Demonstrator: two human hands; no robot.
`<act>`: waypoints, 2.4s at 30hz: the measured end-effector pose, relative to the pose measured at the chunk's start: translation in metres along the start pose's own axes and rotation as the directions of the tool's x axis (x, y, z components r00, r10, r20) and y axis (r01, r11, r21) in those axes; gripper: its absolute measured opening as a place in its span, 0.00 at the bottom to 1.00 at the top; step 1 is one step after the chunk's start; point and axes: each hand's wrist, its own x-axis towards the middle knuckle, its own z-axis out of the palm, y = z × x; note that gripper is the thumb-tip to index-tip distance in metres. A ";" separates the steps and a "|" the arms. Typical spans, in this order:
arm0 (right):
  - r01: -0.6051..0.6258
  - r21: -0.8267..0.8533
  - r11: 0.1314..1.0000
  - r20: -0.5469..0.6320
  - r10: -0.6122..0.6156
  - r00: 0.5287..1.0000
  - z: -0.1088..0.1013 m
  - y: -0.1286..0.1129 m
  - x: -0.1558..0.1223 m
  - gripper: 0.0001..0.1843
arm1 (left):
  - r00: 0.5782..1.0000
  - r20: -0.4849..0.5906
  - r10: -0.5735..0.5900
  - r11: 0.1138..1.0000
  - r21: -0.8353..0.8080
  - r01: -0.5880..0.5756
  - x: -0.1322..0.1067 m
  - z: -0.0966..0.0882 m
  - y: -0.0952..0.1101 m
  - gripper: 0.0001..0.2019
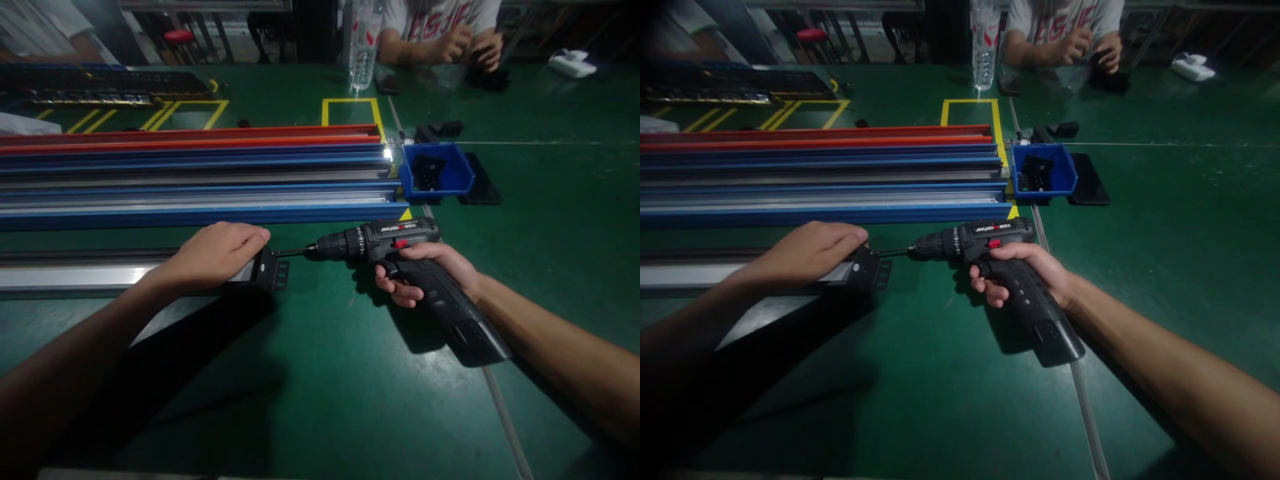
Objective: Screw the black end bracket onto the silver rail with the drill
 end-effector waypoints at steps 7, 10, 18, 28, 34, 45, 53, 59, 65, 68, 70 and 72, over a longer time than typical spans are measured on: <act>0.015 -0.014 1.000 -0.008 -0.015 1.000 0.000 0.000 0.000 0.20 | 1.000 0.003 0.009 1.000 0.004 -0.009 -0.001 -0.002 0.003 0.31; 0.018 -0.019 1.000 -0.015 -0.018 1.000 0.001 0.000 0.000 0.20 | 1.000 0.000 0.012 1.000 0.008 -0.012 0.000 -0.001 0.002 0.30; 0.030 -0.039 0.999 -0.006 -0.031 1.000 0.000 0.002 0.000 0.21 | 0.999 -0.002 0.036 0.999 0.025 -0.036 0.001 0.002 -0.002 0.30; 0.017 -0.079 0.997 0.008 -0.017 1.000 -0.002 0.003 -0.002 0.20 | 0.998 -0.006 0.056 0.998 0.029 -0.055 -0.001 -0.002 0.004 0.29; 0.037 -0.096 0.995 0.006 -0.036 0.999 -0.004 0.005 -0.001 0.19 | 0.999 0.005 0.049 0.998 0.033 -0.049 -0.001 -0.001 0.003 0.30; 0.033 -0.102 0.994 0.024 -0.031 0.999 -0.003 0.003 -0.001 0.19 | 1.000 0.005 0.025 0.998 0.053 -0.026 0.000 0.000 0.003 0.30; 0.022 -0.105 0.994 0.001 -0.022 1.000 -0.004 0.004 -0.001 0.20 | 0.999 0.009 0.044 0.997 0.057 -0.045 -0.002 -0.003 0.006 0.31; 0.037 -0.077 0.996 0.016 -0.036 0.999 -0.002 0.003 -0.001 0.20 | 0.999 -0.002 0.050 0.998 0.042 -0.050 -0.003 -0.002 0.005 0.31; 0.035 -0.104 0.994 -0.022 -0.038 0.999 0.001 0.002 -0.002 0.20 | 0.999 -0.012 0.041 0.998 0.037 -0.041 -0.002 -0.002 0.006 0.31; 0.040 -0.103 0.994 -0.021 -0.042 0.999 -0.001 0.002 -0.002 0.20 | 0.999 -0.013 0.051 0.998 0.028 -0.051 -0.002 -0.003 0.005 0.30; 0.045 -0.101 0.994 -0.006 -0.046 0.999 -0.002 0.002 -0.002 0.21 | 0.998 -0.014 0.054 0.998 0.023 -0.053 -0.002 -0.003 0.005 0.29; 0.048 -0.096 0.994 0.000 -0.048 0.999 -0.003 0.002 -0.002 0.21 | 0.998 -0.018 0.059 0.998 0.021 -0.058 -0.002 -0.002 0.004 0.28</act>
